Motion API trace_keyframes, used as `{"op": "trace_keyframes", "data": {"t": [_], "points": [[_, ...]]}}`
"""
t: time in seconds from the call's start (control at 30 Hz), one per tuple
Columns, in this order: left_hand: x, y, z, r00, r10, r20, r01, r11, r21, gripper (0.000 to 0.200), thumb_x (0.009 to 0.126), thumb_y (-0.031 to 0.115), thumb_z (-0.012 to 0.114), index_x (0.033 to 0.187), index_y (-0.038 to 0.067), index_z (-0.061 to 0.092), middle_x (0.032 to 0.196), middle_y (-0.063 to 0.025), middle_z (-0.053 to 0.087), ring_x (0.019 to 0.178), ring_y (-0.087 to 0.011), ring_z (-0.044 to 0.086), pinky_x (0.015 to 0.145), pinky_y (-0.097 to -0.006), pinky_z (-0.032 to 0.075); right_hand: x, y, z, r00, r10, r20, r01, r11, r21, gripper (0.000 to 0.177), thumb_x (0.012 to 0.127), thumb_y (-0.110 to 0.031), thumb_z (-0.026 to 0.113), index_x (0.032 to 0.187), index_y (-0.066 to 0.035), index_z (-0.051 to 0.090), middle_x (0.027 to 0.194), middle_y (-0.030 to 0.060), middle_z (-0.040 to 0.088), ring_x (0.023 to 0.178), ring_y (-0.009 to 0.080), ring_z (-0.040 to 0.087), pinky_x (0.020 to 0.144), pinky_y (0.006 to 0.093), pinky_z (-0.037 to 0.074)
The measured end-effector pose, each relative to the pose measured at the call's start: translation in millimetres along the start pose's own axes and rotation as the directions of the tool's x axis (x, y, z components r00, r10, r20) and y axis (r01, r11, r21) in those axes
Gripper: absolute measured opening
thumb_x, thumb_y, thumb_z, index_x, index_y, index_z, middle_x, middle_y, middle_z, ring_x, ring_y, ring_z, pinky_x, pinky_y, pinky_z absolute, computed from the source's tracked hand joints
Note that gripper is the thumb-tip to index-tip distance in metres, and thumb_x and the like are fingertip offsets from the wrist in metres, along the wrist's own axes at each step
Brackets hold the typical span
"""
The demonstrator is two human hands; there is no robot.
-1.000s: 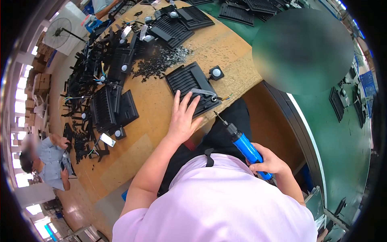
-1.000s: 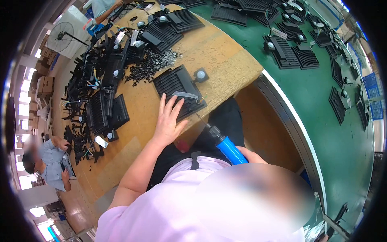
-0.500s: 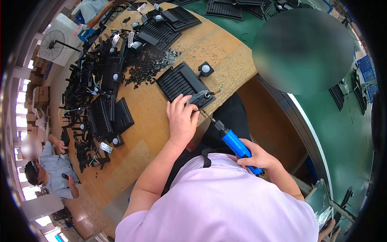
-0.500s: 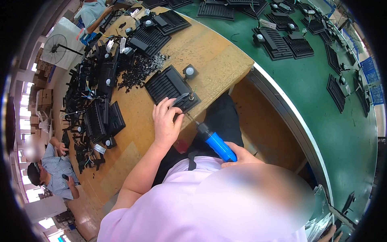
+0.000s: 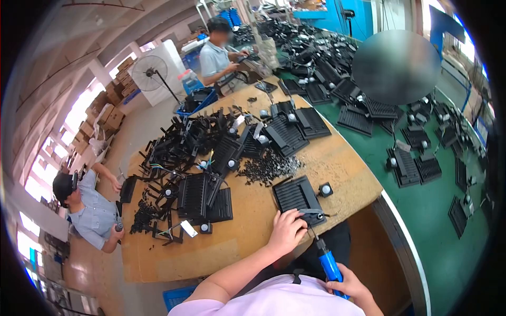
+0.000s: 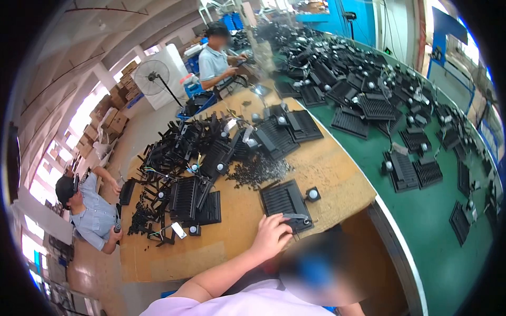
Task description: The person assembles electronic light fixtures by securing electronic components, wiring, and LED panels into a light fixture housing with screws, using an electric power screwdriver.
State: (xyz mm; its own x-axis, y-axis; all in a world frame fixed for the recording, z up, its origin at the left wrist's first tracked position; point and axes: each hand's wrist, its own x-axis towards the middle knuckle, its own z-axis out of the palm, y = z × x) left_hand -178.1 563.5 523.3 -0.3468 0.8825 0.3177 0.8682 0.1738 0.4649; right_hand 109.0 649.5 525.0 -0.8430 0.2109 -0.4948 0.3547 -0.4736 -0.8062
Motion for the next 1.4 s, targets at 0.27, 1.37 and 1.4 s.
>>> {"op": "trace_keyframes", "data": {"t": [0.27,1.37,1.4], "points": [[30,-82,-29,0.908,-0.233,-0.349,0.254,0.967,0.015,0.021,0.088,0.015,0.069,0.108,0.009,0.068,0.114,-0.0124,0.064,0.106,-0.0342,0.060,0.093,-0.0442,0.048,-1,0,2,0.998,0.034,-0.044,-0.035,0.999,-0.017,0.066,0.082,-0.008,0.078,0.136,0.003,0.040,0.089,0.0104,0.061,0.077,0.0183,0.064,0.073,0.0327,0.052],[124,-154,-27,0.997,0.051,-0.060,-0.041,0.987,0.156,0.011,0.080,0.013,0.074,0.090,0.009,0.075,0.092,-0.0071,0.068,0.093,-0.0291,0.063,0.086,-0.0399,0.052,-2,-8,0,0.996,0.081,-0.047,-0.087,0.987,-0.136,0.079,0.083,-0.020,0.080,0.147,0.000,0.037,0.105,0.0114,0.063,0.086,0.0166,0.064,0.081,0.0319,0.052],[127,-156,-26,0.994,0.112,-0.016,-0.107,0.975,0.194,0.011,0.079,0.014,0.074,0.090,0.010,0.075,0.090,-0.0059,0.068,0.092,-0.0279,0.063,0.085,-0.0396,0.052,-2,-8,1,0.995,0.080,-0.051,-0.087,0.987,-0.138,0.080,0.083,-0.021,0.080,0.147,0.000,0.037,0.105,0.0114,0.063,0.086,0.0167,0.064,0.081,0.0318,0.052]]}}
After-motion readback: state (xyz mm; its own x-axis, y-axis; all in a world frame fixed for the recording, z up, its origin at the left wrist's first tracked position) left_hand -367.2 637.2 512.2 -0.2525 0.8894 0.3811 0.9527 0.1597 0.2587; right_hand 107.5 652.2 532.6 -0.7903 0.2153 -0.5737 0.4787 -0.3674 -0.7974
